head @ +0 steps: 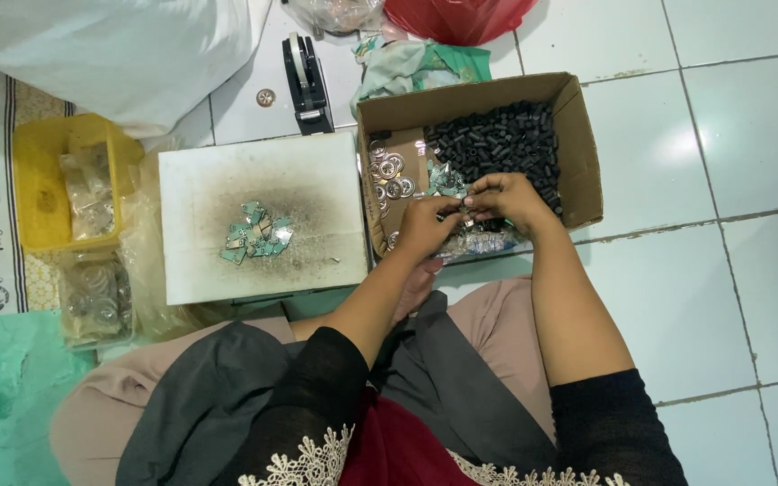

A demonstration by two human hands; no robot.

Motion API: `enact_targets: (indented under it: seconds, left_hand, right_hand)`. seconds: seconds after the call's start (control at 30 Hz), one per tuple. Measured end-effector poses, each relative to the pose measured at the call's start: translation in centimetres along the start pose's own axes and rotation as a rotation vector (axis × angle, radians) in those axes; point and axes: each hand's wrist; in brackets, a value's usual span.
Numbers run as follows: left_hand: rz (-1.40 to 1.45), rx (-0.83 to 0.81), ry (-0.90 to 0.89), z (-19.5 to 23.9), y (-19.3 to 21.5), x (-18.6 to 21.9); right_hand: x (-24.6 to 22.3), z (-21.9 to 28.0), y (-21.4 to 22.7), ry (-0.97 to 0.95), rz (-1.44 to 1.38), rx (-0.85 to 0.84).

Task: The person sits on the floor and sorts small decorative items, including silver pieces and green fragments, from a plastic bag onto a white board and into a cardboard box. They handle the items by hand, separating them into piles.

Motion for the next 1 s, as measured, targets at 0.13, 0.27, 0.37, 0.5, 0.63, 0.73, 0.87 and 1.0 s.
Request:
enact_targets:
  seconds: [0.13,0.27,0.37,0.5,0.63,0.73,0.87,1.0]
  left_hand:
    - [0.094,0.09,0.014,-1.4,-0.6,-2.3]
    - [0.168,0.128,0.14,-1.3,-0.3,-1.8]
    - [0.178,0.161,0.223,-0.8,0.7,-0.2]
    - [0.242,0.184,0.183,0.9,4.7,2.4]
    - [0.237,0.207,0.142,5.4,11.3,4.4]
    - [0.261,0.247,0.146,9.2,15.8,4.2]
    - [0.134,0.354,0.217,14.7,20.7,3.1]
    - [0.015,0.423,0.368,18.1,23.9,-0.1]
  right_hand:
    - [-1.6,0.8,-1.1,0.037,-0.041,0.004]
    - [-2.7,1.5,-2.1,0.075,-0.061,0.013]
    - [-3.8,2.1,-3.2,0.102,-0.068,0.031]
    - [-6.7,2.7,-6.2,0.141,-0.079,-0.009]
    - [-8.4,1.7,-11.3,0.165,-0.065,-0.082]
    - [-7.5,-1.4,-16.1,0.198,-0.081,-0.183]
    - [-6.9,-3.5,-23.8,0.217,-0.077,-0.277]
    - [-8.4,-4.1,-29.5,0.25,0.083,-0.273]
Point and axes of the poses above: each hand's wrist, its own z-axis away from the middle knuckle, its own y-axis out of the back of the hand, x = y × z, and after that the axes turned 13 degrees about -x, right-handed
